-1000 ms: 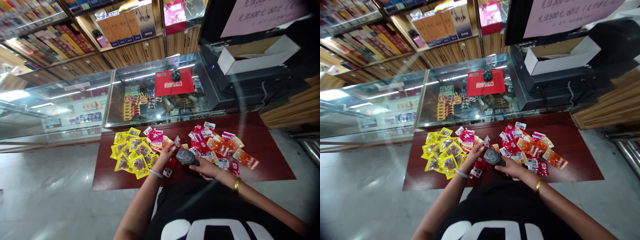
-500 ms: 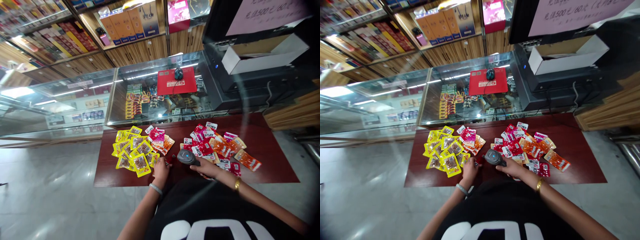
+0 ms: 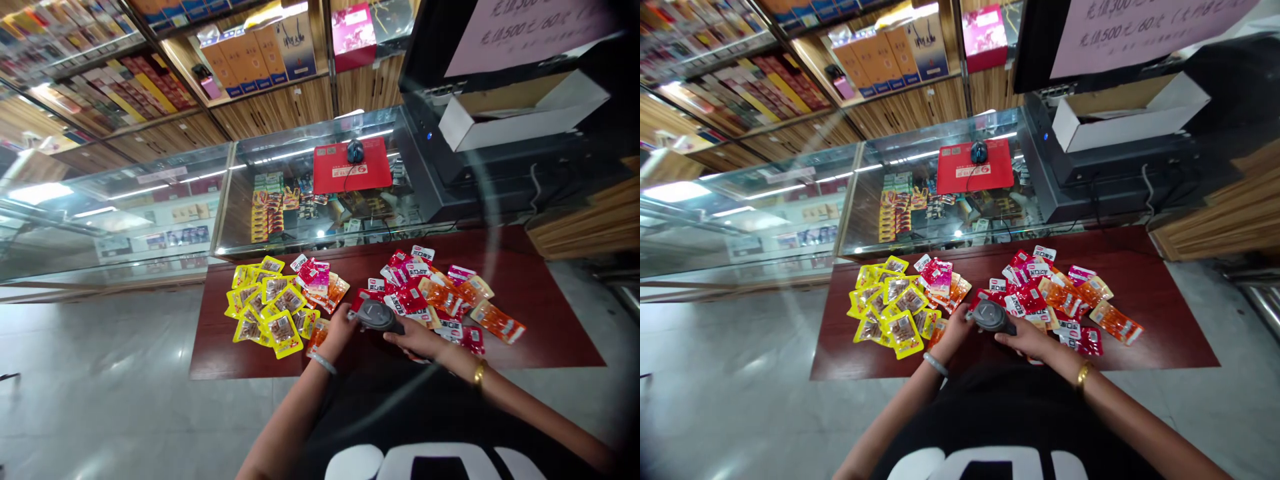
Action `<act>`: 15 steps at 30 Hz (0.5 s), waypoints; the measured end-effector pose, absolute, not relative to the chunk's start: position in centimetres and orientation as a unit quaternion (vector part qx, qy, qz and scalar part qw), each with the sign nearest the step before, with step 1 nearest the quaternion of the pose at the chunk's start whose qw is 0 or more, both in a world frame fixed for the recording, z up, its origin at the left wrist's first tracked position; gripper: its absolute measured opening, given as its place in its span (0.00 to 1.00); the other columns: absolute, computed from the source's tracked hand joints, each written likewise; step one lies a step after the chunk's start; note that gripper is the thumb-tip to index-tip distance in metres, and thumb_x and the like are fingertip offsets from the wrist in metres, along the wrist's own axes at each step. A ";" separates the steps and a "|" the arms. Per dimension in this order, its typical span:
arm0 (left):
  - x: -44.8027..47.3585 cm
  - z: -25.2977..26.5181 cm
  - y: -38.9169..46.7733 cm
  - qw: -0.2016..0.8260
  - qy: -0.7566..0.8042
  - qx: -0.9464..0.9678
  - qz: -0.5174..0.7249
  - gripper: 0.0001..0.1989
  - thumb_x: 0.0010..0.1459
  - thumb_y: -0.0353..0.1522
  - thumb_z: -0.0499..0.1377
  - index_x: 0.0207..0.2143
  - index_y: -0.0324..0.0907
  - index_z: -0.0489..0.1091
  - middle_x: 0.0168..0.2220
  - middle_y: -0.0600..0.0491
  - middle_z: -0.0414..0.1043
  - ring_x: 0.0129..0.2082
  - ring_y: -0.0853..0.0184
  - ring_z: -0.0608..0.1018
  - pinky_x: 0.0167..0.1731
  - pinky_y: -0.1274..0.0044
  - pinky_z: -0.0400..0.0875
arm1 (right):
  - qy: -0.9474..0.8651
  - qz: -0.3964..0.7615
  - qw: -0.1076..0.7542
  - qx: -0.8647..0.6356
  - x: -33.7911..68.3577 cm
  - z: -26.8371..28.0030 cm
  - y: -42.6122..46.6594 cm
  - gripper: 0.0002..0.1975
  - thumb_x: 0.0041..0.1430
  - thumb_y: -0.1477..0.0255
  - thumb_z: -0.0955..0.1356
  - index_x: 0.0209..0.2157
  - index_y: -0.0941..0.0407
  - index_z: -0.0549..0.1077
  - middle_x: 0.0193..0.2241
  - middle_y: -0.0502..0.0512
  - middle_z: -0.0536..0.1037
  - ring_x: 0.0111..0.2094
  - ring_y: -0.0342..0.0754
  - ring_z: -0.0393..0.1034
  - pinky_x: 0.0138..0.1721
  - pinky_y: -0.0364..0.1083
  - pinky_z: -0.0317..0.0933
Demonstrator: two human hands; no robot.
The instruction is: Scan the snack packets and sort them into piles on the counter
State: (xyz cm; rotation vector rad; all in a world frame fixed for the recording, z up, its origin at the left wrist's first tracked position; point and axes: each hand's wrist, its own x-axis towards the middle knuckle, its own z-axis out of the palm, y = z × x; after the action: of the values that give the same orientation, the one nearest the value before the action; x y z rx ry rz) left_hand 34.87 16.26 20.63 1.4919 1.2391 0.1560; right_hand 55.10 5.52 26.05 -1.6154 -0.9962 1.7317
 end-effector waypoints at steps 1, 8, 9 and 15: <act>35.3 20.6 16.4 0.593 0.486 0.637 0.078 0.11 0.53 0.33 0.59 0.40 0.42 0.71 0.40 0.49 0.77 0.40 0.63 0.77 0.43 0.73 0.68 | -0.368 0.649 0.282 -0.603 55.1 26.0 5.6 0.35 0.51 0.48 0.71 0.53 0.60 0.71 0.18 0.47 0.72 0.18 0.45 0.63 0.22 0.44 0.61; 32.6 22.1 20.1 0.292 0.649 0.700 0.065 0.16 0.56 0.38 0.58 0.45 0.39 0.70 0.42 0.43 0.74 0.45 0.56 0.74 0.48 0.67 0.64 | -0.338 0.669 0.278 -0.600 54.8 26.3 6.1 0.35 0.50 0.49 0.71 0.53 0.58 0.70 0.18 0.45 0.71 0.16 0.42 0.60 0.18 0.41 0.55; 32.1 22.2 20.9 0.230 0.673 0.701 0.057 0.20 0.56 0.39 0.59 0.48 0.37 0.68 0.44 0.40 0.72 0.48 0.53 0.72 0.50 0.65 0.62 | -0.334 0.670 0.277 -0.602 54.7 26.3 6.3 0.35 0.50 0.49 0.71 0.52 0.58 0.70 0.18 0.44 0.70 0.16 0.41 0.59 0.18 0.41 0.54; 32.5 21.7 24.2 0.110 0.723 0.682 -0.011 0.32 0.54 0.50 0.57 0.50 0.33 0.65 0.51 0.33 0.67 0.53 0.45 0.67 0.51 0.60 0.59 | -0.350 0.672 0.274 -0.592 53.7 25.5 8.1 0.31 0.52 0.50 0.71 0.48 0.59 0.71 0.17 0.42 0.67 0.15 0.39 0.58 0.17 0.39 0.52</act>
State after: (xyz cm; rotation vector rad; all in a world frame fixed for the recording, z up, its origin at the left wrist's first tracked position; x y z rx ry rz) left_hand 32.50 24.21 21.69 2.0056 2.1243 -0.0312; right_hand 53.68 8.07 25.48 -1.5929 -0.9425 1.8061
